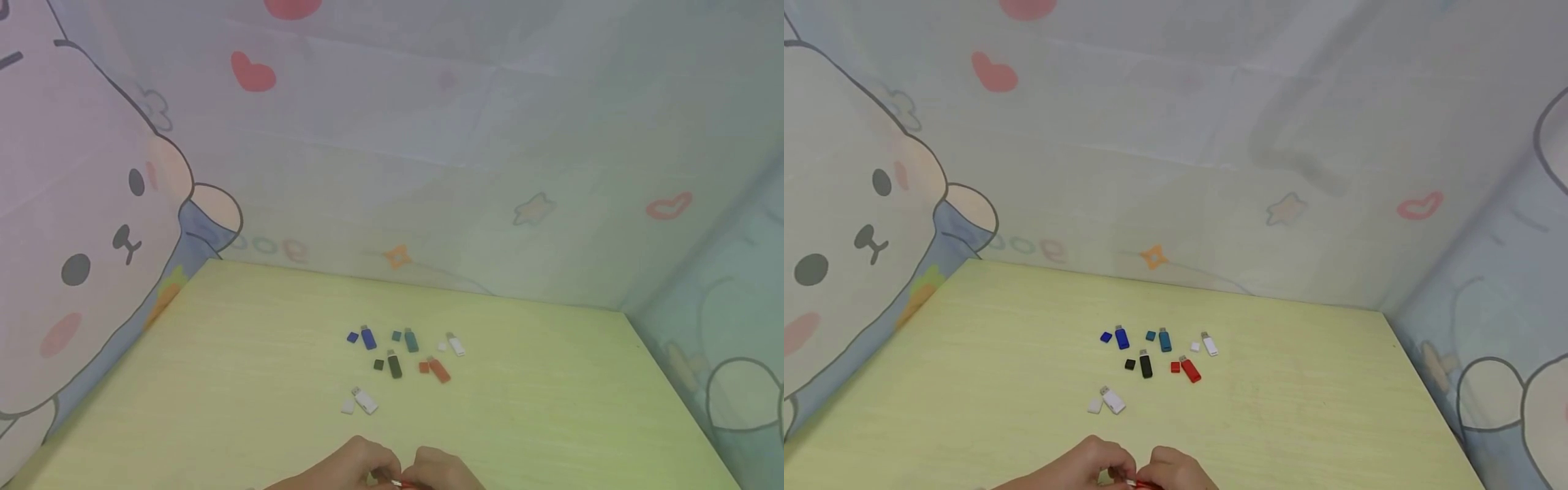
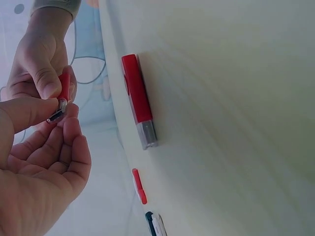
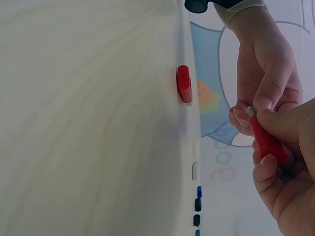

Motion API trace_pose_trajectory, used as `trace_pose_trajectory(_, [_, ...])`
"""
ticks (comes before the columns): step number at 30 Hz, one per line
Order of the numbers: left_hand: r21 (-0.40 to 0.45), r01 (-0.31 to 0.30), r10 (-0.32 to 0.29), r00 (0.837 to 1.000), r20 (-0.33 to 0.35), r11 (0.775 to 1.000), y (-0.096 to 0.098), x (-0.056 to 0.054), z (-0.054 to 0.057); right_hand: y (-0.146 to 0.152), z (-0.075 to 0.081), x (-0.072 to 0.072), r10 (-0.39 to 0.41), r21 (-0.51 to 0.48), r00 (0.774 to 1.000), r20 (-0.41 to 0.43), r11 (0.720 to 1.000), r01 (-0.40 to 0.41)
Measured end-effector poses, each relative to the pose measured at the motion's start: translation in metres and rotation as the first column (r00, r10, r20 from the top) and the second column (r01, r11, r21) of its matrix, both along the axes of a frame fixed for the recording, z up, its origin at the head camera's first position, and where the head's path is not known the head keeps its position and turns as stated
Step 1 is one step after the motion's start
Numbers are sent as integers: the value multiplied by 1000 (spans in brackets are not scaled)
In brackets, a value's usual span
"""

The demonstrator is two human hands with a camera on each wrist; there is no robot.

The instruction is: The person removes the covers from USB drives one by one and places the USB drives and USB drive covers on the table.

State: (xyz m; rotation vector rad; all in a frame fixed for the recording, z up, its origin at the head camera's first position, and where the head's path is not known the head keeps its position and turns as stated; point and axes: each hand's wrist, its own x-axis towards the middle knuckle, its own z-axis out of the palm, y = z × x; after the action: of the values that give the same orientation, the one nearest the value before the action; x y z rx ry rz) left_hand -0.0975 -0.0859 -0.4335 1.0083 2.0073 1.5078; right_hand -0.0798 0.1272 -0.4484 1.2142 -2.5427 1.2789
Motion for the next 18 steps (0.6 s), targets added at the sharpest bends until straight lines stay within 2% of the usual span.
trace_pose_trajectory(3, [-12, -7, 7, 1000, -13, 1000, 0, 0, 0, 2, -4, -2, 27, -26, 997, -77, 999, -29])
trace_pose_trajectory(6, [-26, -17, 17, 1000, -10, 1000, -1, -1, 1, 4, -4, -3, 45, -30, 994, -98, 998, -48])
trace_pose_trajectory(9, [-42, -28, 27, 1000, -14, 999, -1, -2, 1, 5, 0, -3, 33, -2, 999, -4, 999, -33])
trace_pose_trajectory(13, [-78, -46, 44, 999, -29, 996, -1, -4, 3, 7, 8, -1, 0, 38, 995, 104, 999, -4])
trace_pose_trajectory(16, [-104, -62, 60, 998, -22, 993, 0, -5, 6, 7, 12, -2, -12, 43, 993, 117, 999, 7])
trace_pose_trajectory(18, [-113, -68, 65, 997, -37, 991, 0, -6, 8, 8, 13, -4, -13, 39, 995, 95, 999, 10])
